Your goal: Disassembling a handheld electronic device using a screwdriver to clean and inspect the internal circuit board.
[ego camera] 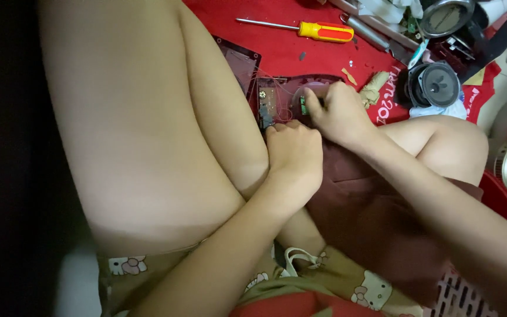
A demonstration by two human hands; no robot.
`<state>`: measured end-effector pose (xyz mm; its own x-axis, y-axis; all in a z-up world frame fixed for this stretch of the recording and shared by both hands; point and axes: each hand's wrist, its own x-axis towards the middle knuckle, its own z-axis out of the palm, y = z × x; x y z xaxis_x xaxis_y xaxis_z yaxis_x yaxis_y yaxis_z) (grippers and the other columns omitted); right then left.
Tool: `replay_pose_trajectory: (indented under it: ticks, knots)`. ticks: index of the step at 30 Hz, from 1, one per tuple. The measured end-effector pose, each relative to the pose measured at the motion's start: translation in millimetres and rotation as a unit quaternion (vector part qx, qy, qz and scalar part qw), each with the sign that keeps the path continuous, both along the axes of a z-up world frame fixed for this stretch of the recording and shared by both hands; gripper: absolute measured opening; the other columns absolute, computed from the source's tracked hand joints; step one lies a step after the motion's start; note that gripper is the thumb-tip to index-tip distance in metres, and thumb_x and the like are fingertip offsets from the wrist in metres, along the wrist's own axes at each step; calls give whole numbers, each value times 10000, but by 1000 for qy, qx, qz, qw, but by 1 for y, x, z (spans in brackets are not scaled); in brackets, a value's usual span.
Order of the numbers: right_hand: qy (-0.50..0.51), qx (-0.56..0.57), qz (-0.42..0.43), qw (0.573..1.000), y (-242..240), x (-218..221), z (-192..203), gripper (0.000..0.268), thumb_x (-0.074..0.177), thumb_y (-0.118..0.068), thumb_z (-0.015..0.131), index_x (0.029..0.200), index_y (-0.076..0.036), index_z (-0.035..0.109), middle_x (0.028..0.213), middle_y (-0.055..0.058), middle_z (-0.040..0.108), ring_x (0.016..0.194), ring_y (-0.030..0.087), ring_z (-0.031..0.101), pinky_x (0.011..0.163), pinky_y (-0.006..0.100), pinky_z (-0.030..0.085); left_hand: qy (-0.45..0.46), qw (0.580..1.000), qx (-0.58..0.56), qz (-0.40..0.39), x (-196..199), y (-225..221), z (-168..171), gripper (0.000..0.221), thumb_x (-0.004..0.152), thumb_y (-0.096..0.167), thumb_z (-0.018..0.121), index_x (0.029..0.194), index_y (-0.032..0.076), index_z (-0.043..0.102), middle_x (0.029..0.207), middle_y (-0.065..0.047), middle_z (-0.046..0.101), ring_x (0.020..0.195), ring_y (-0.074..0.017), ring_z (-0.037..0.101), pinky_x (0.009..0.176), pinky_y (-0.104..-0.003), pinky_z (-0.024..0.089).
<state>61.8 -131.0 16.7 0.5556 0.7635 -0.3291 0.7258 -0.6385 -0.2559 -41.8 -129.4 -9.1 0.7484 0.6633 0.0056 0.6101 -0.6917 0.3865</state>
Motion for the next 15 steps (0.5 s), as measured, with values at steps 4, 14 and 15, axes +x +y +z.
replay_pose_trajectory:
  ticks: [4,14,15]
  knots:
    - [42,-21,114,992,16,-7,28,381,866,-258,500,625,23,589,572,272,547,689,480,575,541,537,410,2,1000,-20,-10,5,-1,-8,131,658,49,524,669,6,647,625,-160,567,584,-332,550,536,-419,324]
    - [29,-66,427,901,18,30,30,284,873,-191,440,649,-21,478,505,204,515,570,413,575,542,469,447,35,998,-53,-22,5,0,-4,166,709,71,487,668,55,647,661,-144,578,640,-329,554,570,-422,323]
    - [-1,-83,487,870,18,37,27,251,852,-177,448,645,-41,488,486,176,529,543,374,590,572,443,465,26,998,-50,-23,5,-1,-5,162,699,64,490,651,50,644,635,-152,571,615,-331,552,554,-422,317]
